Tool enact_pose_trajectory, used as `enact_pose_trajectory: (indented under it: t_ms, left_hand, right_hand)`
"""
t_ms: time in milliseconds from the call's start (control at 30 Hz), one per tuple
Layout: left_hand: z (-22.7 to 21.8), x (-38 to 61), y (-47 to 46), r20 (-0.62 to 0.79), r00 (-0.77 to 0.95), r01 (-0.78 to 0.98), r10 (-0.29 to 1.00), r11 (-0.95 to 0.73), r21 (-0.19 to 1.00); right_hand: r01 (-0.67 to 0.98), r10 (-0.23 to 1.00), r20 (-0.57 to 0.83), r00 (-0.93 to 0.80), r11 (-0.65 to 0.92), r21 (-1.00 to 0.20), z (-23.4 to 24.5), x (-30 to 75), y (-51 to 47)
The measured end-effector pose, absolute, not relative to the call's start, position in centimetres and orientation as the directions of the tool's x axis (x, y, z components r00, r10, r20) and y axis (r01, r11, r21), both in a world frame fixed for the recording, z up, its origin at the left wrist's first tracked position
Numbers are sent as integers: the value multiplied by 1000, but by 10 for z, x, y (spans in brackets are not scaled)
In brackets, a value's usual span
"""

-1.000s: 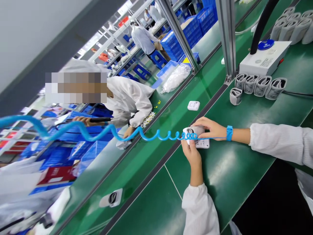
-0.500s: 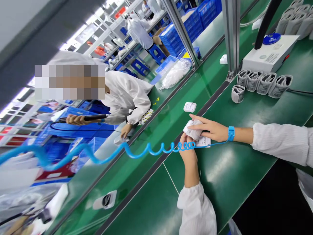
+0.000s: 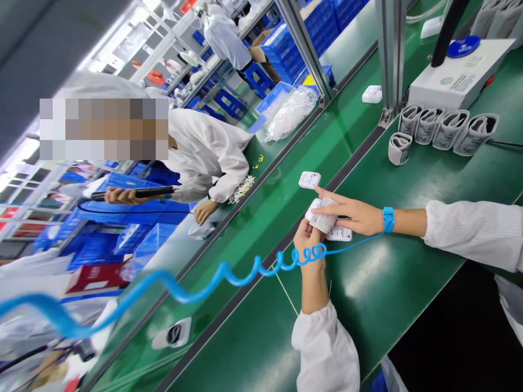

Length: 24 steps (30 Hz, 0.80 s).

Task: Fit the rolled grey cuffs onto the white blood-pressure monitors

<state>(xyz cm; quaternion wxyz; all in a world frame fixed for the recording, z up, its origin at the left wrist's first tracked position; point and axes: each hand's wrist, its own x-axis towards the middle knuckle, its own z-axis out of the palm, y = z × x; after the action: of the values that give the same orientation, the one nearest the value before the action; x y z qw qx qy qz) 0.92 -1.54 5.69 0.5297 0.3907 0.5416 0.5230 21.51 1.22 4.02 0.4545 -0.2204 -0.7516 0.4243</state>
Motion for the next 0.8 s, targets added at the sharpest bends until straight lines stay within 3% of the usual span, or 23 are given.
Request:
enact_pose_trajectory:
  t_ms: [167,367,500,667,800]
  left_hand:
    - [52,2,-13,-115,-149,-111,982,99,989]
    - [51,-10,-10,-161,-116,-159,980,142,977]
    - [53,-13,-15,-189,-27,-193,982,180,965]
    - [47,-15,-16,-183,46,-181,982,189,965]
    - [47,-13,-16,-160,47,-153,986,165,974]
  right_hand:
    - [-143,706,469,-531,471,-870,41,216,14]
    - [-399,804,320,-501,113,-910,39,216,26]
    - [-326,842,169,-513,-8,-945,43,216,26]
    - [-239,836,243,-492,139,-961,46,216,24]
    - [-252,809,149,-569,1,-968,49,217,27]
